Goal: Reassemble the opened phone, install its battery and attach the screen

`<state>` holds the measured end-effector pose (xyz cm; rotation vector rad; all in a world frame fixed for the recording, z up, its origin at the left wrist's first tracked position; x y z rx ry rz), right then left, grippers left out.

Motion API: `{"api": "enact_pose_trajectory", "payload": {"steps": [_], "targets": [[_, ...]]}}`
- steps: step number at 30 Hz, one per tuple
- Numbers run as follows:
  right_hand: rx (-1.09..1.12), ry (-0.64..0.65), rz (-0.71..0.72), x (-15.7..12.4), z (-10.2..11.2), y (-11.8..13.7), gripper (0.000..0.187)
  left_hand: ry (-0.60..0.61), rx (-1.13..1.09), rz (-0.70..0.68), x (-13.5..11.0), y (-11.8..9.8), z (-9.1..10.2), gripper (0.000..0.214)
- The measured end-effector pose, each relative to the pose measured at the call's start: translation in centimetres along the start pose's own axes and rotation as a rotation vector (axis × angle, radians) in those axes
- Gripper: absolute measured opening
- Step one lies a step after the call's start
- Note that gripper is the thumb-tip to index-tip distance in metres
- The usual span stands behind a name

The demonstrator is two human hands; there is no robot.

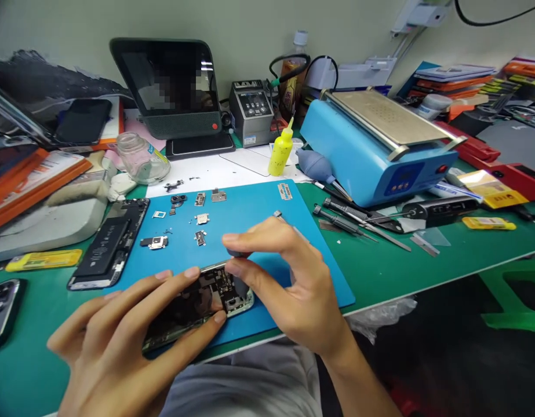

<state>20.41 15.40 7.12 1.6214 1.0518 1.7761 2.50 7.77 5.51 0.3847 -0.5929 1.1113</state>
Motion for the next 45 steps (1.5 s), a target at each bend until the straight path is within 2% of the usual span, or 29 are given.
{"api": "enact_pose_trajectory", "payload": {"steps": [2, 3, 7, 9, 10, 11, 13, 15, 19, 23, 26, 28, 31, 34, 38, 40, 43, 45], "targets": [[-0.001, -0.040, 0.011, -0.1, 0.3, 0.2, 0.039, 0.011, 0.000, -0.015, -0.1, 0.1, -0.3, 0.027], [0.014, -0.099, 0.029, -0.1, 0.9, 0.5, 0.036, 0.035, 0.000, -0.017, -0.2, 0.2, -0.6, 0.025], [0.039, -0.515, 0.060, -0.8, 5.4, 1.5, 0.023, 0.164, 0.005, -0.018, -0.6, 0.8, -1.8, 0.026], [-0.137, -0.638, 0.009, -1.2, 7.5, 1.9, 0.023, 0.222, 0.001, -0.030, -0.6, 1.1, -2.1, 0.033], [-0.288, -0.638, -0.027, -1.2, 8.2, 2.2, 0.026, 0.254, -0.006, -0.044, -0.6, 1.2, -2.2, 0.038], [-0.475, -0.611, -0.059, -1.1, 8.8, 2.4, 0.030, 0.288, -0.018, -0.063, -0.5, 1.4, -2.2, 0.043], [-0.836, -0.445, -0.128, -0.6, 9.1, 2.2, 0.039, 0.348, -0.032, -0.125, -0.6, 1.8, -2.0, 0.054], [-1.044, -0.297, -0.174, -0.5, 9.4, 1.3, 0.047, 0.380, 0.008, -0.174, -1.0, 2.6, -1.6, 0.065], [-1.089, -0.187, -0.175, -0.9, 9.9, -0.3, 0.052, 0.397, 0.166, -0.085, -2.0, 6.0, -0.6, 0.079], [-1.126, -0.114, -0.116, -1.0, 9.5, -1.0, 0.050, 0.402, 0.126, 0.020, -2.6, 6.9, -0.2, 0.079], [-1.121, -0.093, -0.102, -1.1, 9.3, -0.9, 0.045, 0.390, 0.103, 0.131, -2.3, 6.3, -0.3, 0.083], [-1.098, -0.072, -0.024, -1.2, 8.7, -0.2, 0.037, 0.371, 0.090, 0.147, -2.0, 4.9, -0.6, 0.085], [-1.061, 0.081, 0.094, -1.5, 7.1, 0.1, 0.034, 0.307, 0.119, 0.176, -1.4, 2.8, -1.0, 0.082], [-1.045, 0.171, 0.067, -1.8, 6.7, -0.8, 0.036, 0.268, 0.153, 0.223, -0.7, 1.2, -1.7, 0.079], [-1.048, 0.071, -0.031, -1.6, 8.1, -1.6, 0.044, 0.271, 0.155, 0.231, 1.2, -1.0, -3.2, 0.074], [-1.044, 0.022, -0.074, -1.5, 8.7, -1.8, 0.049, 0.279, 0.194, 0.307, 2.1, -1.4, -3.8, 0.079], [-1.048, -0.015, -0.095, -1.6, 9.1, -1.9, 0.054, 0.298, 0.197, 0.313, 3.5, -2.4, -4.5, 0.095], [-1.060, -0.013, -0.084, -1.6, 9.0, -1.8, 0.054, 0.338, 0.117, 0.278, 4.2, -2.3, -4.7, 0.102]]}}
Point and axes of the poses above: each hand's wrist, its own x-axis towards the middle knuckle, its own z-axis out of the back of the hand, y = z × x, the point moved 9 cm from there along x, towards the middle knuckle, and after that the axes turned 15 degrees about x, right-handed, at the moved point
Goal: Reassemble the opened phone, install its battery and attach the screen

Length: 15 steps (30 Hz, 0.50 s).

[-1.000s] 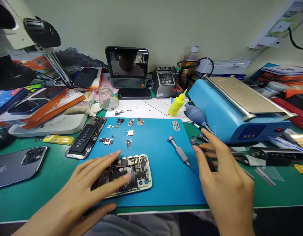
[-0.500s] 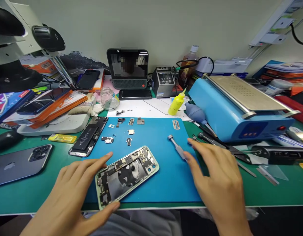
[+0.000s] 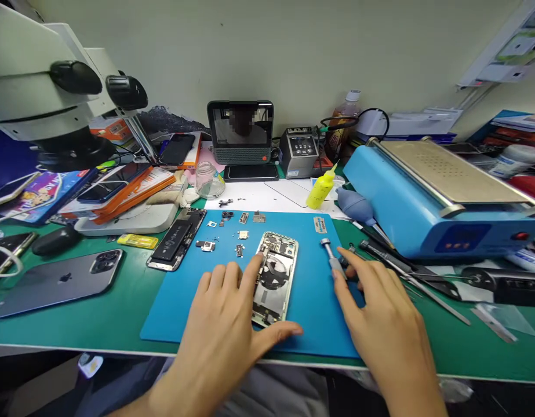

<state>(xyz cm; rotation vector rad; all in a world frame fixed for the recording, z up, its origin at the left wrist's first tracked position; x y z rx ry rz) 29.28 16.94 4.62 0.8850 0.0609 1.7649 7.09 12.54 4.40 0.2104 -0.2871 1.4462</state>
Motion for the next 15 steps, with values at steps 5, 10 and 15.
{"api": "enact_pose_trajectory", "payload": {"steps": [5, 10, 15], "targets": [[-0.002, 0.012, 0.045, 0.0, -0.1, 0.6, 0.050, 0.015, 0.009, -0.201, 2.8, 4.0, 1.5, 0.047], [-0.005, 0.007, 0.072, -0.2, -0.1, 0.8, 0.047, 0.037, 0.099, -0.391, 5.8, 7.0, 1.3, 0.024], [0.005, 0.005, 0.064, -0.4, -0.1, 0.6, 0.046, 0.035, 0.134, -0.575, 6.3, 6.2, 0.4, 0.026]]}}
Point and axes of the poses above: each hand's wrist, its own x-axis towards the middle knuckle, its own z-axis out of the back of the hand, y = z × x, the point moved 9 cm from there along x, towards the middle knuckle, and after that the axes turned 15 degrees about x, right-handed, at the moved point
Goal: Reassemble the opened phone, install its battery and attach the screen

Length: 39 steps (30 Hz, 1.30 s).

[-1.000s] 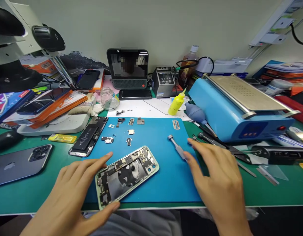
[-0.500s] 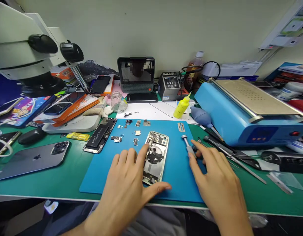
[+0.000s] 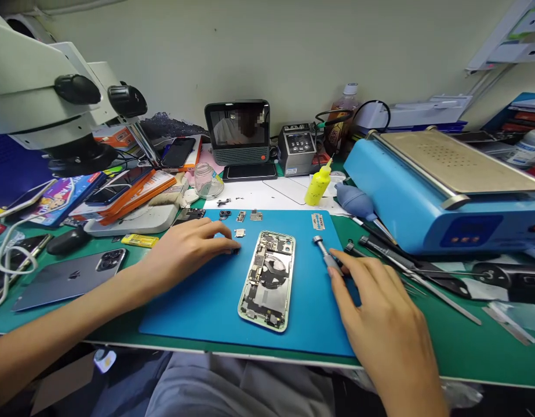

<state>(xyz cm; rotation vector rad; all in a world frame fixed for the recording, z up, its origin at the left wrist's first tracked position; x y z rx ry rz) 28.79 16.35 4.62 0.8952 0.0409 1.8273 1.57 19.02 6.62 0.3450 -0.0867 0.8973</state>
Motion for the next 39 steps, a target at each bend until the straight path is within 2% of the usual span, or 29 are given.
{"api": "enact_pose_trajectory", "payload": {"steps": [5, 10, 16, 19, 29, 34, 39], "targets": [[0.032, 0.006, -0.001, -0.1, -0.1, 0.1, 0.040, -0.061, 0.014, -0.085, 0.4, 0.1, -0.5, 0.023], [0.041, 0.001, -0.002, -0.2, 0.1, 0.1, 0.038, -0.136, 0.019, -0.108, 0.2, -0.2, -0.9, 0.021], [-0.005, 0.005, 0.003, -0.3, 0.0, 0.1, 0.040, -0.205, 0.037, -0.127, 0.0, -1.1, -0.4, 0.026], [-0.011, 0.011, 0.004, -0.3, -0.1, 0.1, 0.041, -0.215, 0.010, -0.084, -0.7, -1.3, 0.1, 0.025], [-0.067, 0.005, 0.063, -0.3, 0.1, 0.6, 0.045, -0.185, -0.272, 0.146, -5.3, -0.6, 0.1, 0.006], [-0.124, 0.016, 0.066, -0.3, 0.0, 0.7, 0.047, -0.171, -0.270, 0.209, -6.3, -0.2, 0.1, 0.010], [-0.143, -0.006, 0.079, -0.1, 0.0, 0.5, 0.055, -0.183, -0.236, 0.214, -7.0, 0.0, 0.5, 0.019]]}}
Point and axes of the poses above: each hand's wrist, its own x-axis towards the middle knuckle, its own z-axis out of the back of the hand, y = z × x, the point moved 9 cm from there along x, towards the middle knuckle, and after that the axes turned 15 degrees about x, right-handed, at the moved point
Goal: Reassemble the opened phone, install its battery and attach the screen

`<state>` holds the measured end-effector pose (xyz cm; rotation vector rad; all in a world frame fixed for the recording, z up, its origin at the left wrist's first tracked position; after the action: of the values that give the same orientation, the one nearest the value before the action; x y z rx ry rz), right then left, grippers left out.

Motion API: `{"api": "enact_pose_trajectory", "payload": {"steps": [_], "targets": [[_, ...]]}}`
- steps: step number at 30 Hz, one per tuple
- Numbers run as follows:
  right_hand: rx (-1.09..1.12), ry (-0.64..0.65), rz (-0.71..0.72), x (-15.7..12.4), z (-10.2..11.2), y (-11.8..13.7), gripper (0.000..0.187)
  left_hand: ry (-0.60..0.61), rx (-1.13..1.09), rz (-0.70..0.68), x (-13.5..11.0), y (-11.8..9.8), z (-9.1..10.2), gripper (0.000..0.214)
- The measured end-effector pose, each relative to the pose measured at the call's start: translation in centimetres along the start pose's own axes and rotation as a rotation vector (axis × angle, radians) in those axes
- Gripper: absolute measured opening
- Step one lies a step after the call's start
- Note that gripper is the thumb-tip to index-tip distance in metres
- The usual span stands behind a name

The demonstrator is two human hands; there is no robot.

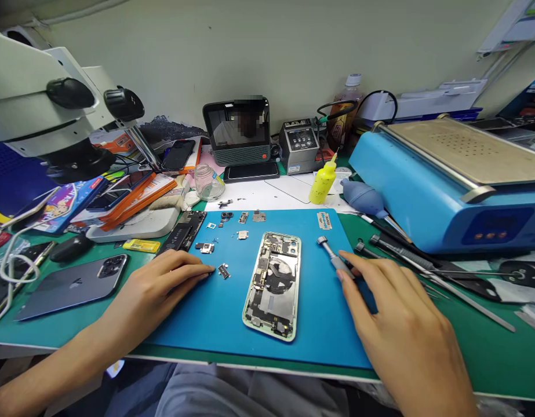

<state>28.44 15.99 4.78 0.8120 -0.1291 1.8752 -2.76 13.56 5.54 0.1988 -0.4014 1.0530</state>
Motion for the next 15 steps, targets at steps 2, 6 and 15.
{"api": "enact_pose_trajectory", "payload": {"steps": [2, 6, 15], "targets": [[0.008, -0.002, 0.011, 0.0, -0.1, -0.1, 0.059, 0.005, -0.007, -0.004, 0.2, 0.2, 0.2, 0.019], [-0.009, -0.014, 0.012, -0.2, -0.2, -0.3, 0.062, 0.013, -0.006, -0.022, 1.4, 0.4, 0.4, 0.014], [0.004, -0.042, -0.003, -0.1, -0.4, -0.9, 0.062, -0.005, 0.132, -0.176, 3.3, -1.9, -0.3, 0.023]]}}
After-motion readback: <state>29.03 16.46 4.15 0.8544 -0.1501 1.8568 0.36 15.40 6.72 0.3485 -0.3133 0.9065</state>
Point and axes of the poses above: each hand's wrist, its own x-axis towards the middle knuckle, its own z-axis out of the back of the hand, y = z × x, the point moved 9 cm from there along x, towards the middle knuckle, and after that the axes turned 15 degrees about x, right-handed, at the moved point
